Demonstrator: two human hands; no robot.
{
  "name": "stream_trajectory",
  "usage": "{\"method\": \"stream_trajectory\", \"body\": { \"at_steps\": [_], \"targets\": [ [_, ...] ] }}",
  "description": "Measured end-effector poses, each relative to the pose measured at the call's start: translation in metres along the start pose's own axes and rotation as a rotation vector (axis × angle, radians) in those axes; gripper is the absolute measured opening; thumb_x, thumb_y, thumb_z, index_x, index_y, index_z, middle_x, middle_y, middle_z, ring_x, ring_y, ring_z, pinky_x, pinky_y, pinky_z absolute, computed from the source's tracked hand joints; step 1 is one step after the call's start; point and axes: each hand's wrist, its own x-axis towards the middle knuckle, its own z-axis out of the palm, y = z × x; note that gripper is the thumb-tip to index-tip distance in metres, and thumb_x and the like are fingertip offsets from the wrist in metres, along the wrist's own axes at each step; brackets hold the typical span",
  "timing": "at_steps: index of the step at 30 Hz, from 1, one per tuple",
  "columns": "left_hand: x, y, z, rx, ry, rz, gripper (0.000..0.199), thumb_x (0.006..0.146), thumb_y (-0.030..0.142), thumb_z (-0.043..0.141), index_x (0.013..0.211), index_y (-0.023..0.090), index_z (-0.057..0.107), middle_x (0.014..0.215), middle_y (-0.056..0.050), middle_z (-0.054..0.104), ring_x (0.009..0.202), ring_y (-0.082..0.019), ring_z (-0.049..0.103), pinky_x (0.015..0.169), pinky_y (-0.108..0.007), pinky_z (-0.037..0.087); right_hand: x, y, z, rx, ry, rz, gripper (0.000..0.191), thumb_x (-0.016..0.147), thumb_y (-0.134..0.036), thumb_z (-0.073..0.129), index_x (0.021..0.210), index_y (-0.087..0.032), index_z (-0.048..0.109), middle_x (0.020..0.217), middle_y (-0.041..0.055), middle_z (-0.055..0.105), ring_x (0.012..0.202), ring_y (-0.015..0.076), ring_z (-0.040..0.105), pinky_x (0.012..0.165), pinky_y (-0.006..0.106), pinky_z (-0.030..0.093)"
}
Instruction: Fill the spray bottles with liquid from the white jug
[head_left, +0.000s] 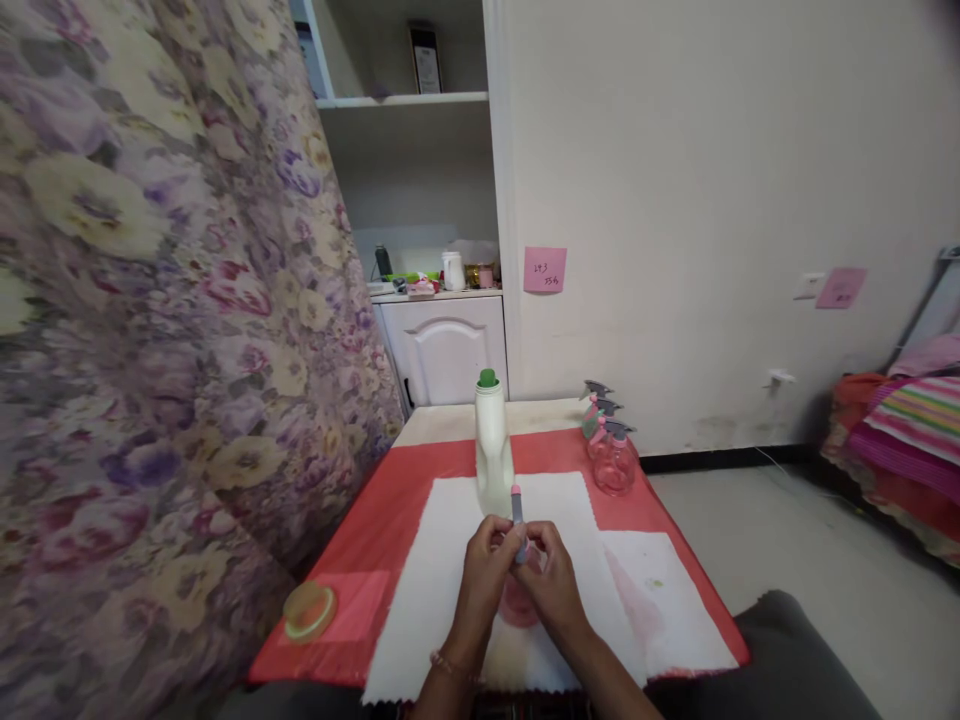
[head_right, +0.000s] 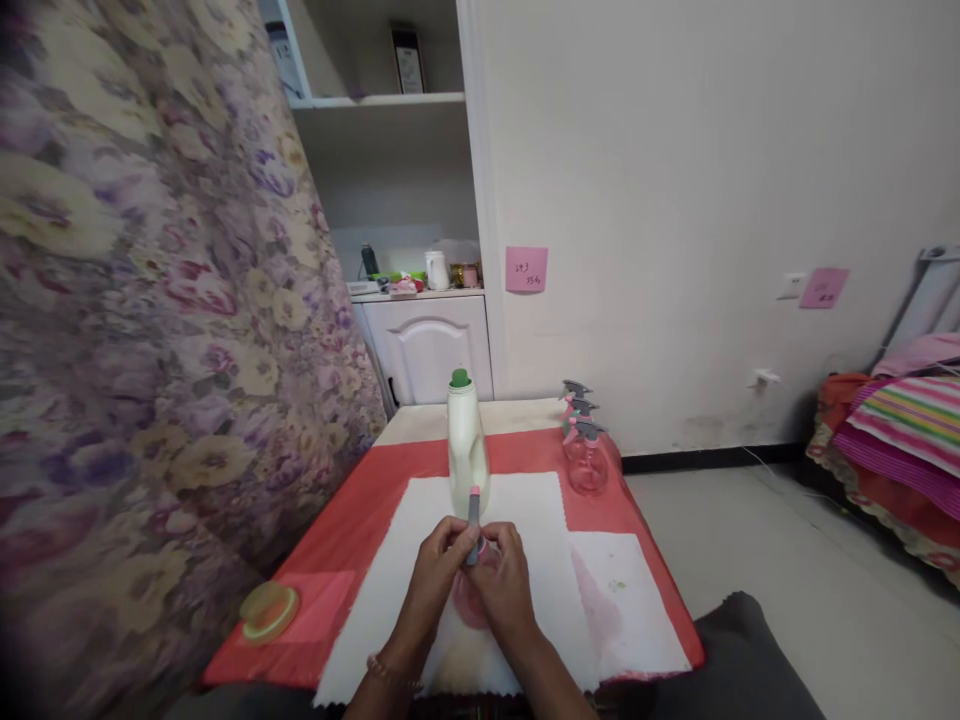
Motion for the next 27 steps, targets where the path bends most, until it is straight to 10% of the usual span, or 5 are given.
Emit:
{"method": "stream_trajectory", "body": {
  "at_steps": [27],
  "targets": [
    [0.006,-0.003,-0.001,0.044,0.043,0.027,0.025,0.068,0.041,0.067,0.072,0.018,0.059,0.069,0.001,0.059,0.069,-0.017,0.057,0.067,-0.029,0.046,0.003,-0.003,-0.004,0.028,-0.052,-0.059,0.024,0.075,-0.03,0.065,0.098,-0.022,0.063,0.099,0.0042,0.064,0.096,0.023,0.06,0.087,0.035,0.048]
  ]
}}
